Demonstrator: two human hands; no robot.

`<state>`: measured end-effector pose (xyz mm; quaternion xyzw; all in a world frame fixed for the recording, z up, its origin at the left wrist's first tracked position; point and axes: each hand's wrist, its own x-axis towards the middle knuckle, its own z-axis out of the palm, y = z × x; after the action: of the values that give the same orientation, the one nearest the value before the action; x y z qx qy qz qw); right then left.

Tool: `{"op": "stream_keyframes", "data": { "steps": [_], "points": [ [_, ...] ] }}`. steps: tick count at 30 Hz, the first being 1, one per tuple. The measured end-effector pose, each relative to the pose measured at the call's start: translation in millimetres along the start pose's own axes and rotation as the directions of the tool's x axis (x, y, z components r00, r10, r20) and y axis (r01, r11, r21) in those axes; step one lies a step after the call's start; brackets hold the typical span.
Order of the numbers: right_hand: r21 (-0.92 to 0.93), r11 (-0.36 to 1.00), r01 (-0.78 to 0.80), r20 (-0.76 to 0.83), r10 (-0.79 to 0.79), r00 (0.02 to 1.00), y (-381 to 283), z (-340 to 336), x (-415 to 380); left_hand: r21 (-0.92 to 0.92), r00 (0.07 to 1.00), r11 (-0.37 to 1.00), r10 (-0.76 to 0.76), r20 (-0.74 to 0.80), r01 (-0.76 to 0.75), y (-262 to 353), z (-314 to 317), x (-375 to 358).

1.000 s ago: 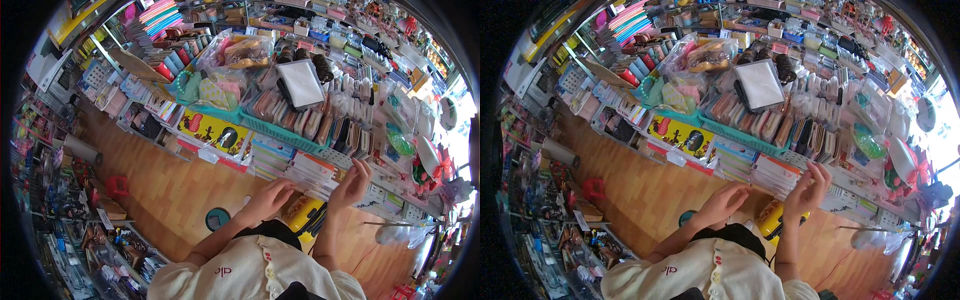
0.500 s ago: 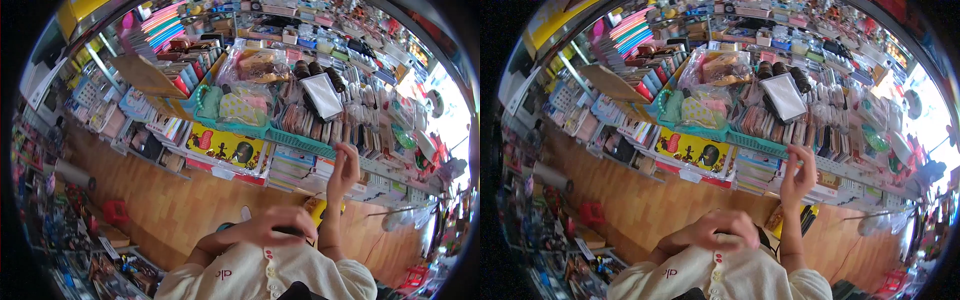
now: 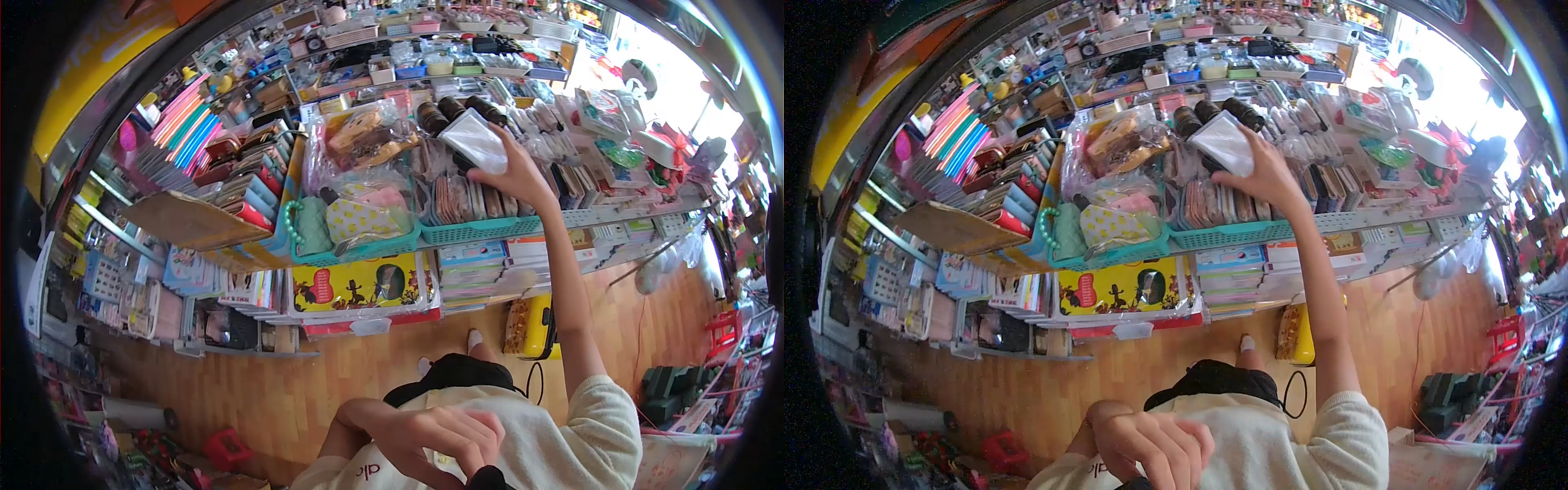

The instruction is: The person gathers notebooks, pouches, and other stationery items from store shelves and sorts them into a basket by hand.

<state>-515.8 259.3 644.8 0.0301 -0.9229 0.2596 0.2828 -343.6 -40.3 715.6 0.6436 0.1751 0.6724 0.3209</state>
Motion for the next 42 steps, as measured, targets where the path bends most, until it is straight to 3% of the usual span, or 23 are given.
{"op": "stream_keyframes", "data": {
  "steps": [3,5,11,13,14,17,18,20,23,24,25,27,28,30,31,33,34,35,36,37,39,40,42],
  "points": [
    [-0.187,0.980,0.062,0.182,-0.028,0.983,2.5,5.6,-3.3,0.125,1.000,0.992,0.020,0.022,-0.023,6.6,-5.6,-4.4],
    [-0.094,0.995,-0.028,0.147,0.041,0.988,11.9,17.2,-3.1,0.162,0.999,0.986,0.041,0.028,-0.045,8.6,-6.9,-6.7],
    [0.187,0.978,0.087,-0.031,-0.083,0.996,11.8,-4.2,-2.4,0.101,0.987,0.987,-0.115,-0.110,0.126,0.3,-9.8,-12.5],
    [0.292,0.936,-0.199,0.021,0.201,0.979,2.3,-24.5,-4.7,0.218,0.937,0.931,-0.235,-0.260,0.294,-8.2,-27.5,-7.7],
    [0.309,0.929,-0.206,-0.042,0.230,0.972,10.6,-24.5,-7.0,0.223,0.899,0.912,-0.253,-0.358,0.346,-22.8,-40.6,-11.3],
    [0.343,0.939,0.016,-0.317,0.100,0.943,10.8,-29.4,-18.7,0.094,0.640,0.878,-0.265,-0.721,0.469,-66.8,-81.4,-14.7],
    [0.404,0.914,-0.031,-0.251,0.144,0.957,-3.3,-36.9,-29.2,0.111,0.607,0.911,-0.171,-0.776,0.398,-81.8,-95.8,-12.8],
    [0.328,0.931,0.160,-0.264,-0.072,0.962,-33.8,-36.9,-51.8,0.137,0.563,0.934,-0.078,-0.823,0.329,-112.0,-123.0,-15.8],
    [0.211,0.903,0.375,-0.024,-0.379,0.925,-75.5,-12.2,-96.7,0.248,0.477,0.957,0.150,-0.866,0.148,-149.3,-148.0,-49.4],
    [0.178,0.914,0.365,0.000,-0.371,0.929,-92.9,-11.8,-105.4,0.143,0.336,0.982,0.095,-0.937,0.122,-157.0,-146.7,-76.1],
    [0.242,0.909,0.341,0.106,-0.374,0.921,-107.7,-18.2,-110.7,0.035,0.197,0.997,0.019,-0.980,0.076,-163.5,-143.7,-89.1],
    [0.459,0.826,0.329,0.179,-0.448,0.876,-98.3,-18.5,-106.0,0.289,0.200,0.938,0.251,-0.947,0.193,-152.2,-129.4,-91.6],
    [0.460,0.826,0.325,0.175,-0.443,0.879,-95.6,-20.4,-104.0,0.105,-0.092,0.993,0.110,-0.990,0.056,-150.4,-137.4,-95.8],
    [0.096,0.963,0.252,-0.090,-0.244,0.966,-91.6,-25.6,-99.0,0.065,-0.107,0.997,0.069,-0.992,0.044,-136.1,-130.2,-90.7],
    [0.097,0.960,0.262,-0.094,-0.253,0.963,-86.4,-22.4,-92.4,0.035,-0.108,0.999,0.037,-0.993,0.018,-124.9,-129.2,-80.1],
    [0.534,0.818,-0.214,0.190,0.130,0.973,-75.8,-10.4,-89.2,0.034,-0.112,0.994,0.045,-0.993,0.103,-114.8,-120.5,-81.8],
    [0.601,0.700,-0.386,0.429,0.126,0.895,-66.3,-3.8,-88.1,0.090,-0.046,0.949,0.109,-0.993,0.303,-119.0,-120.1,-97.3],
    [0.606,0.698,-0.382,0.436,0.110,0.893,-62.0,3.3,-90.1,0.153,0.028,0.860,0.159,-0.987,0.486,-122.1,-121.1,-112.2],
    [0.666,0.628,-0.402,0.445,0.097,0.890,-62.5,9.5,-90.4,-0.021,-0.135,0.951,0.022,-0.991,0.309,-98.9,-112.2,-81.1],
    [0.718,0.552,-0.423,0.460,0.080,0.884,-64.1,15.7,-89.6,-0.005,-0.153,0.952,0.044,-0.987,0.307,-91.5,-113.6,-86.3],
    [0.771,0.497,-0.398,0.419,0.075,0.905,-67.9,24.2,-82.9,0.190,-0.026,0.869,0.226,-0.974,0.457,-74.7,-113.5,-101.1],
    [0.773,0.510,-0.377,0.375,0.112,0.920,-70.3,22.3,-74.6,0.214,-0.003,0.939,0.223,-0.975,0.269,-54.6,-102.2,-79.2],
    [0.763,0.529,-0.372,0.363,0.125,0.923,-81.9,9.5,-54.3,0.296,-0.062,0.894,0.335,-0.940,0.337,-39.2,-103.3,-103.2]
  ]
}}
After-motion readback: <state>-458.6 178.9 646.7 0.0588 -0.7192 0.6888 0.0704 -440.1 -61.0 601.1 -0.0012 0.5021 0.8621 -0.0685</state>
